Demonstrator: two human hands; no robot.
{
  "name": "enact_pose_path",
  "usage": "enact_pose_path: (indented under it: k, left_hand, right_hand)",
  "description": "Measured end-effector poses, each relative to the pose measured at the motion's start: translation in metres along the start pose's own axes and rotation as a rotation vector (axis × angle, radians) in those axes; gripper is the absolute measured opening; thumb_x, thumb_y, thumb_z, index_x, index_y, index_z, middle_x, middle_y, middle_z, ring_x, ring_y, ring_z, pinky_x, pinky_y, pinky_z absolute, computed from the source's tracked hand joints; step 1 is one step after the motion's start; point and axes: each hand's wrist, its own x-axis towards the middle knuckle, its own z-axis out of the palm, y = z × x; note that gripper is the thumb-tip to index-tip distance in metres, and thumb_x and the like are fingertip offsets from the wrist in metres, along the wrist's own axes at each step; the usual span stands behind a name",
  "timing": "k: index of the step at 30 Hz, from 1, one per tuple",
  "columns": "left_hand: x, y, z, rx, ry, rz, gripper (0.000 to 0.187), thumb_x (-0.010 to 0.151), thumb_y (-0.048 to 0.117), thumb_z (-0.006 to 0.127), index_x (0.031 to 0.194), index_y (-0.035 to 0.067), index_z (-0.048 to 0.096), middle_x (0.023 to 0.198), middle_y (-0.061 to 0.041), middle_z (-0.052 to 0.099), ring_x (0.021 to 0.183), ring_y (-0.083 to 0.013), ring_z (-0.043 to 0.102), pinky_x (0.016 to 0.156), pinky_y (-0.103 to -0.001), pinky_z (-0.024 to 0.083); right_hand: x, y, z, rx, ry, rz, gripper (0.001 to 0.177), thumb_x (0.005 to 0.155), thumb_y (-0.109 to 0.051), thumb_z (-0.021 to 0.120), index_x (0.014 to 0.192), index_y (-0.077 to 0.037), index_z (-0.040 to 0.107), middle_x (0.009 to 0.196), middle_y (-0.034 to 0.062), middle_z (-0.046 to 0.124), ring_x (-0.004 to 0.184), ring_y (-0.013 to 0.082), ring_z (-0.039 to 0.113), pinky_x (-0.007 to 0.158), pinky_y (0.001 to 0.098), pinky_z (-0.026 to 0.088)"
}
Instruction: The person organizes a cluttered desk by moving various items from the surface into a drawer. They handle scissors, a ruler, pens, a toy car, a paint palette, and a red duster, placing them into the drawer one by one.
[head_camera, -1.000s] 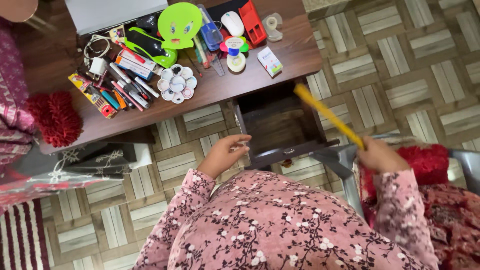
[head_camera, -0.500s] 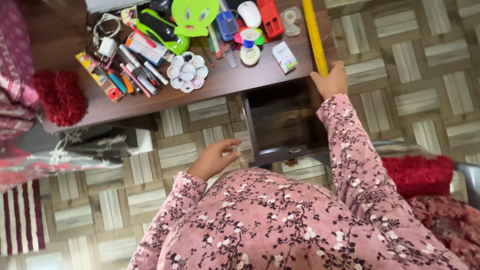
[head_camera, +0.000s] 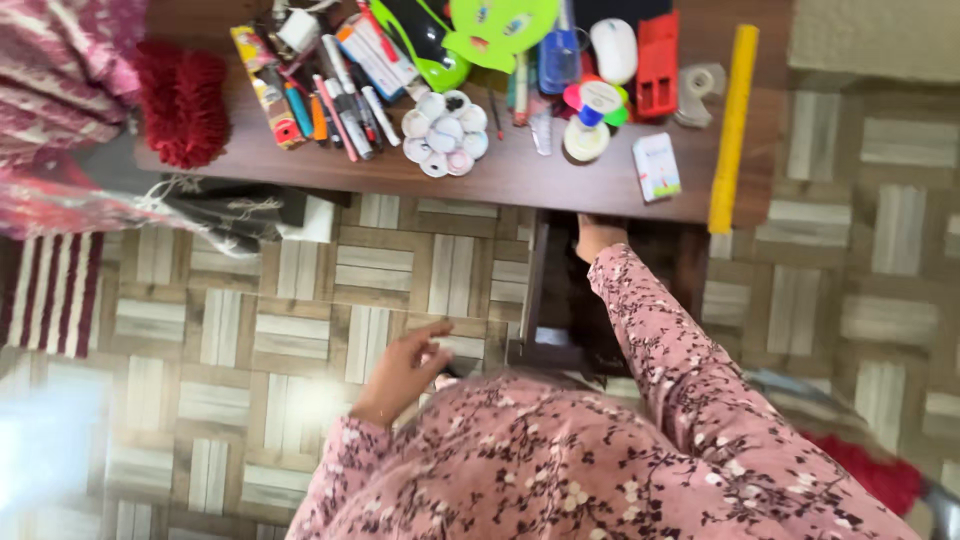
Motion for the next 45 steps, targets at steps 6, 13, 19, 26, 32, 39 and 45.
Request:
enact_pose_path:
  k: [6, 13, 19, 26, 32, 39, 45]
  left_hand:
    - [-0.038, -0.009, 0.004, -0.109, 0.199, 0.076, 0.043, 0.091, 0.026, 0.070, 0.132, 0.014, 0.066, 0.128, -0.010, 0.071, 0.112, -0.0202, 0.070, 0.083, -0.034, 0.058]
    - [-0.049, -0.010, 0.001, -0.176, 0.310, 0.039, 0.041, 0.089, 0.020, 0.071, 0.129, 0.014, 0.069, 0.126, -0.008, 0.074, 0.111, -0.0197, 0.073, 0.072, -0.033, 0.058]
    - [-0.038, 0.000, -0.007, -0.262, 0.278, 0.136, 0.040, 0.090, 0.017, 0.070, 0.129, 0.009, 0.068, 0.126, -0.007, 0.074, 0.109, -0.0166, 0.071, 0.080, -0.030, 0.058]
    - [-0.007, 0.004, -0.014, -0.164, 0.221, 0.294, 0.039, 0.092, 0.020, 0.071, 0.129, 0.008, 0.069, 0.119, -0.009, 0.077, 0.103, -0.0172, 0.075, 0.085, -0.031, 0.057]
    - [0.026, 0.004, -0.027, -0.184, 0.088, 0.397, 0.040, 0.093, 0.021, 0.068, 0.131, 0.010, 0.067, 0.123, -0.009, 0.075, 0.106, -0.0175, 0.073, 0.089, -0.031, 0.058]
    - [0.087, -0.042, -0.117, -0.110, 0.390, 0.578, 0.035, 0.090, 0.015, 0.070, 0.125, 0.008, 0.069, 0.124, -0.012, 0.072, 0.109, -0.0272, 0.071, 0.096, -0.038, 0.057]
    - [0.176, -0.090, -0.280, 0.243, 0.922, 0.441, 0.073, 0.085, 0.021, 0.077, 0.152, 0.017, 0.047, 0.163, -0.024, 0.029, 0.141, -0.0500, 0.037, 0.114, -0.056, 0.039]
  right_hand:
    - [0.079, -0.010, 0.020, -0.021, -0.110, 0.102, 0.074, 0.070, -0.037, 0.083, 0.133, -0.008, 0.057, 0.123, 0.0220, 0.064, 0.110, 0.0406, 0.064, 0.093, 0.0489, 0.054]
    - [0.068, -0.020, 0.030, 0.005, -0.141, 0.153, 0.078, 0.065, -0.038, 0.086, 0.131, -0.008, 0.058, 0.121, 0.0207, 0.064, 0.110, 0.0402, 0.064, 0.093, 0.0481, 0.054]
    - [-0.062, -0.047, -0.012, 0.168, -0.050, 0.005, 0.081, 0.061, -0.039, 0.089, 0.130, -0.008, 0.058, 0.120, 0.0197, 0.063, 0.109, 0.0399, 0.063, 0.093, 0.0474, 0.054]
    - [-0.114, -0.084, -0.117, 0.326, 0.596, -0.477, 0.078, 0.068, -0.034, 0.090, 0.130, 0.000, 0.055, 0.120, 0.0198, 0.065, 0.108, 0.0415, 0.061, 0.095, 0.0497, 0.050]
    - [-0.052, -0.127, -0.153, 0.149, 0.576, -0.415, 0.073, 0.069, -0.033, 0.091, 0.126, -0.001, 0.056, 0.118, 0.0166, 0.067, 0.102, 0.0427, 0.059, 0.093, 0.0488, 0.047]
    - [-0.073, -0.182, -0.141, 0.164, 0.743, -0.455, 0.055, 0.078, -0.024, 0.083, 0.125, -0.005, 0.062, 0.137, 0.0188, 0.061, 0.113, 0.0437, 0.056, 0.099, 0.0521, 0.044]
    - [-0.123, -0.261, -0.111, 0.382, 0.582, -0.267, 0.045, 0.079, -0.020, 0.079, 0.121, -0.008, 0.068, 0.136, 0.0156, 0.061, 0.117, 0.0413, 0.055, 0.100, 0.0485, 0.047]
